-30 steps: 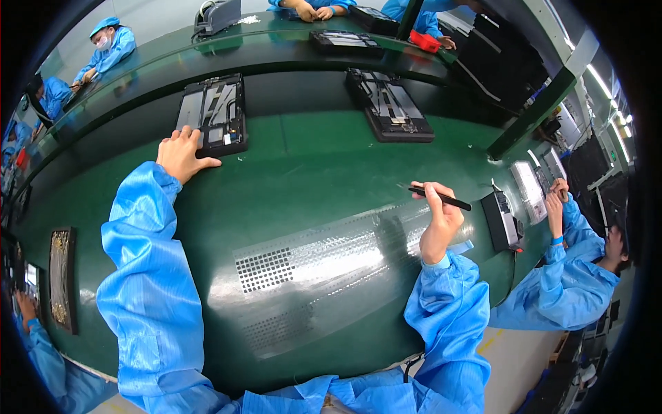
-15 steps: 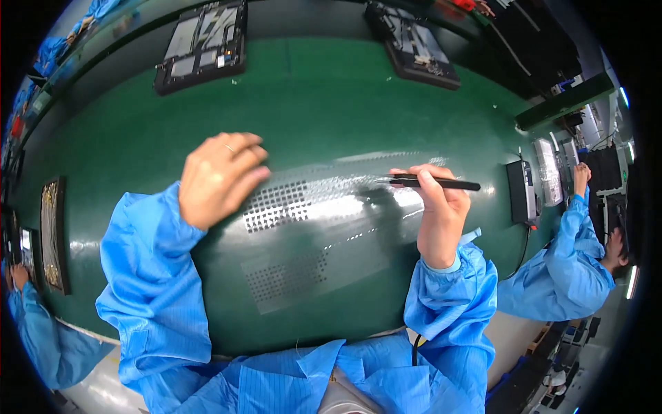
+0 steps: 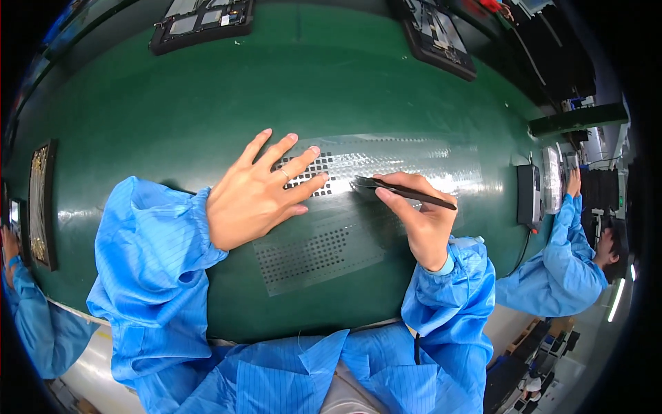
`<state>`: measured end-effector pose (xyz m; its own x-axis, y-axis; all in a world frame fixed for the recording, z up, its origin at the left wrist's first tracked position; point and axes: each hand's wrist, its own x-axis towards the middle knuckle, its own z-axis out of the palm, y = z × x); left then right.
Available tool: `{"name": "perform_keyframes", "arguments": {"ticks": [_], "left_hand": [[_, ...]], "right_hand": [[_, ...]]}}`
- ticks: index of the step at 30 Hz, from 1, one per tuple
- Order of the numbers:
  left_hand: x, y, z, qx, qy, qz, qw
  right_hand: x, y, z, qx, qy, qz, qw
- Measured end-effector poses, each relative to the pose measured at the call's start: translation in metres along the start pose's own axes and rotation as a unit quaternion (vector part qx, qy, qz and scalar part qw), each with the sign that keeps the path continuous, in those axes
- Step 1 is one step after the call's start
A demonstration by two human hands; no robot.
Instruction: The person assembles internal cables into a tablet chassis and applies adhesive strips to the device, removing protective film from the strips with tweezers and a prying tool.
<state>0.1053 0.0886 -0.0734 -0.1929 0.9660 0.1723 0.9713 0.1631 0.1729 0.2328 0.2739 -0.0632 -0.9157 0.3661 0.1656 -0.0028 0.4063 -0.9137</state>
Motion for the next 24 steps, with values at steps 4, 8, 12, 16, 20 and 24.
{"name": "perform_keyframes", "arguments": {"ticks": [4, 8, 12, 16, 20, 24], "left_hand": [[0.002, 0.003, -0.003, 0.013, 0.000, 0.007, 1.000], [0.002, 0.000, -0.003, 0.013, 0.001, 0.008, 1.000], [0.002, 0.000, -0.003, 0.007, -0.001, 0.005, 1.000], [0.002, 0.001, -0.003, 0.006, -0.001, 0.006, 1.000], [0.002, 0.000, -0.004, 0.000, 0.001, 0.009, 1.000], [0.001, 0.000, -0.003, -0.001, 0.004, 0.009, 1.000]], "right_hand": [[0.000, -0.001, 0.007, 0.062, 0.032, 0.000, 0.998], [0.004, 0.000, 0.015, 0.179, 0.033, 0.074, 0.981], [0.008, 0.003, 0.016, 0.220, 0.059, 0.099, 0.969], [0.007, 0.003, 0.015, 0.228, 0.056, 0.103, 0.967], [0.006, 0.003, 0.016, 0.218, 0.051, 0.087, 0.971], [0.006, 0.003, 0.017, 0.218, 0.048, 0.090, 0.971]]}}
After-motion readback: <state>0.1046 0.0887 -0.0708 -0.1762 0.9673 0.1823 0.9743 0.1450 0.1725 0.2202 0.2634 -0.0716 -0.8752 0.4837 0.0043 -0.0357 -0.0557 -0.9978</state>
